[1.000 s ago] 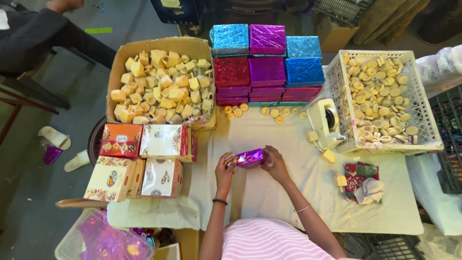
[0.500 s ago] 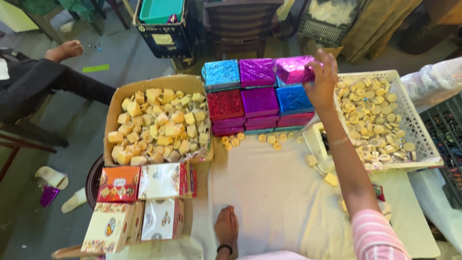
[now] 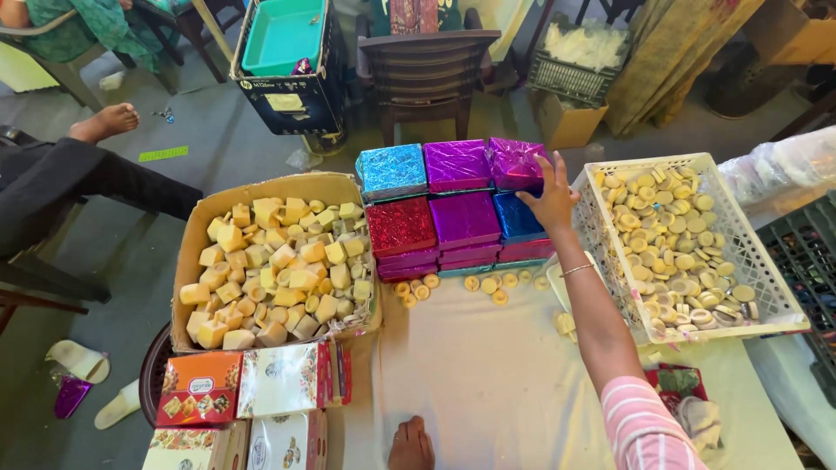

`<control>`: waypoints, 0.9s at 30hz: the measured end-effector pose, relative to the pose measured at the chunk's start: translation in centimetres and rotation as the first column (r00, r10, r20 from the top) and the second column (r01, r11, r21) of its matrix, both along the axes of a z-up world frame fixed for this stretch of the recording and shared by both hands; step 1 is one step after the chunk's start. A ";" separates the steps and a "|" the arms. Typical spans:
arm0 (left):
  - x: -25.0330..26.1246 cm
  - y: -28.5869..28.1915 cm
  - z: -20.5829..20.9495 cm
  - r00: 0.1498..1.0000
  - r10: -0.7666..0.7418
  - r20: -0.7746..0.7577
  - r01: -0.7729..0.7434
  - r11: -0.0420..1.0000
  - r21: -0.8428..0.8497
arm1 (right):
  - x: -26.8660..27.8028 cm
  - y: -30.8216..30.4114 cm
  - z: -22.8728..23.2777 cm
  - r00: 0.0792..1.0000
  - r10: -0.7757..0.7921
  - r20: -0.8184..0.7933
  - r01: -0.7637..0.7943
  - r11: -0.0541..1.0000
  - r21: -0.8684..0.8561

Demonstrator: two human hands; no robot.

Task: The person wraps a small rectangular box with shiny purple foil paper. They fold the edges and corners, then use a tape dispenser to secure the wrapping. Finally, they place the wrapped box on a stack of other wrapped boxes.

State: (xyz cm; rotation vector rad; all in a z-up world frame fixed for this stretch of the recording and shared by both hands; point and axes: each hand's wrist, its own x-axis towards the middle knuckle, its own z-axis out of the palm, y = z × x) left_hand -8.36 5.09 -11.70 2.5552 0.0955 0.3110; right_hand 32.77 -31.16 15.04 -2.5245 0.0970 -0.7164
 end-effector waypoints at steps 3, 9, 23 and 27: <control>0.0 0.8 -2.8 0.996 -0.082 -0.033 0.081 0.997 -0.018 | -0.1 0.0 -0.2 0.997 -0.058 0.059 0.067 0.986 -0.150; 0.3 0.8 -3.3 0.991 -0.097 -0.092 0.094 0.995 -0.036 | 4.0 -2.1 -2.0 0.952 -0.008 0.307 -0.087 0.952 0.292; -0.5 -0.2 -0.5 1.000 0.001 -0.019 -0.001 1.000 0.018 | 10.3 -4.9 -8.5 0.997 0.074 0.010 0.010 -0.267 0.964; 0.0 -0.3 -0.4 0.999 -0.016 0.030 0.015 0.999 0.033 | 12.7 -4.1 -10.3 0.991 0.107 -0.074 0.098 -0.235 0.967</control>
